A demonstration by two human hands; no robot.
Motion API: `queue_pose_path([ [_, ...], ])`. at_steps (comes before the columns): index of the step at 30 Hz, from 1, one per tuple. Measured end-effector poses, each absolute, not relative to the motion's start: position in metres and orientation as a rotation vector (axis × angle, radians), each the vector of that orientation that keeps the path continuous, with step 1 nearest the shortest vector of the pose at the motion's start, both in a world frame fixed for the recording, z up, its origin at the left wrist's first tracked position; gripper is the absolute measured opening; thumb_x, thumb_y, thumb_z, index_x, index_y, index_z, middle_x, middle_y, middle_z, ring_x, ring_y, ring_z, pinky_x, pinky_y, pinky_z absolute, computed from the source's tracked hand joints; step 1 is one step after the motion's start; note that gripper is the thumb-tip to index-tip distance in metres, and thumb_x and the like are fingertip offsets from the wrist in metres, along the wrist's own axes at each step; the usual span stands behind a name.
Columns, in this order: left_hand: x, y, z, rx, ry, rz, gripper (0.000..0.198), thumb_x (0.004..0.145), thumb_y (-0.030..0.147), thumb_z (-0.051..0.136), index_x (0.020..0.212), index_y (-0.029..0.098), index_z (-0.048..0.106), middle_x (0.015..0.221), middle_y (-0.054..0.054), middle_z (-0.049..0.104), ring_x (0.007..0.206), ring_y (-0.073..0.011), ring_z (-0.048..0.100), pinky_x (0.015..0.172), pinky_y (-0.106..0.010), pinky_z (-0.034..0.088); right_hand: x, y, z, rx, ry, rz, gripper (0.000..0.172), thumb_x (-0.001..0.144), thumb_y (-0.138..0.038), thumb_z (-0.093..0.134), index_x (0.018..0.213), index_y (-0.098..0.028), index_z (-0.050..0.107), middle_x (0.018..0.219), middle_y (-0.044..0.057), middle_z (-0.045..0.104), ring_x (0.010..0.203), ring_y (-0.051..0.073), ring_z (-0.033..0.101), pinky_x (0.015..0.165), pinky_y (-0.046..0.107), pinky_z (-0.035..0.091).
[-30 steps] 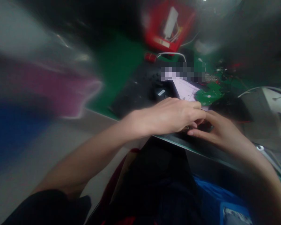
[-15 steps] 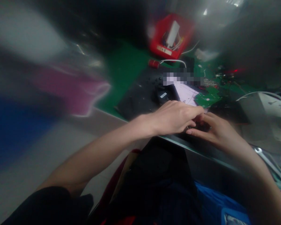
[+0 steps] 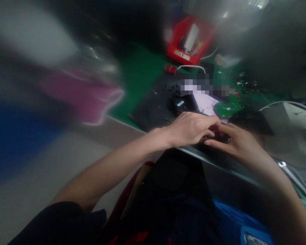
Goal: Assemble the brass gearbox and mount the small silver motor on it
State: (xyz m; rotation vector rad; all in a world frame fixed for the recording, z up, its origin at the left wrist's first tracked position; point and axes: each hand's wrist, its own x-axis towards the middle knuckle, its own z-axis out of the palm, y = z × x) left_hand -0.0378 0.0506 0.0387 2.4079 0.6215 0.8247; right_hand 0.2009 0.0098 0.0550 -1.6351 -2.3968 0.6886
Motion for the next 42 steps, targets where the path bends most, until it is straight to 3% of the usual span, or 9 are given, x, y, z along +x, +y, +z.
queue_pose_path([
  [18,-0.036,0.055,0.043,2.148,0.655,0.824,0.024,0.090,0.013,0.066,0.113,0.019,0.065,0.100,-0.001,0.078,0.091,-0.0159,0.073,0.083,-0.028,0.053,0.202,0.007,0.050,-1.630,-2.417,0.611,0.061,0.091,-0.074,0.065,0.132,-0.029,0.067,0.125,0.008,0.066,0.105,0.028,0.064,0.090,0.041,0.052],
  [23,-0.043,0.056,0.046,2.148,0.648,0.808,0.018,0.092,0.016,0.067,0.110,0.019,0.069,0.104,-0.002,0.078,0.095,-0.0168,0.074,0.086,-0.030,0.055,0.201,-0.003,0.056,-1.659,-2.350,0.417,0.076,0.086,-0.081,0.065,0.141,-0.028,0.062,0.131,0.011,0.060,0.117,0.034,0.059,0.096,0.047,0.051],
  [26,-0.051,0.050,0.042,2.102,0.659,0.871,0.018,0.098,0.017,0.063,0.115,0.018,0.068,0.109,-0.003,0.078,0.103,-0.0156,0.073,0.092,-0.029,0.055,0.195,-0.012,0.062,-1.573,-2.311,0.228,0.057,0.094,-0.069,0.065,0.127,-0.023,0.068,0.123,0.010,0.061,0.113,0.030,0.060,0.094,0.043,0.050],
  [30,-0.062,0.034,0.031,2.043,0.828,0.977,0.016,0.101,0.020,0.061,0.115,0.019,0.068,0.114,-0.003,0.076,0.106,-0.0144,0.071,0.092,-0.028,0.054,0.182,-0.018,0.066,-1.556,-2.242,0.252,0.028,0.100,-0.051,0.067,0.114,-0.027,0.071,0.114,0.004,0.064,0.101,0.022,0.064,0.084,0.038,0.050],
  [36,-0.062,0.018,0.022,2.200,1.019,0.904,0.016,0.100,0.029,0.065,0.110,0.021,0.074,0.109,-0.004,0.068,0.091,-0.0154,0.068,0.082,-0.029,0.054,0.171,-0.013,0.065,-1.529,-2.281,0.218,0.018,0.102,-0.044,0.066,0.106,-0.027,0.071,0.106,0.003,0.065,0.096,0.021,0.063,0.080,0.038,0.048],
  [42,-0.056,0.017,0.028,2.277,1.059,0.794,0.019,0.101,0.032,0.062,0.110,0.021,0.074,0.108,-0.004,0.067,0.089,-0.0176,0.070,0.077,-0.031,0.052,0.171,-0.016,0.065,-1.628,-2.286,0.142,0.022,0.103,-0.048,0.063,0.101,-0.027,0.069,0.101,0.001,0.064,0.086,0.018,0.061,0.071,0.037,0.045],
])
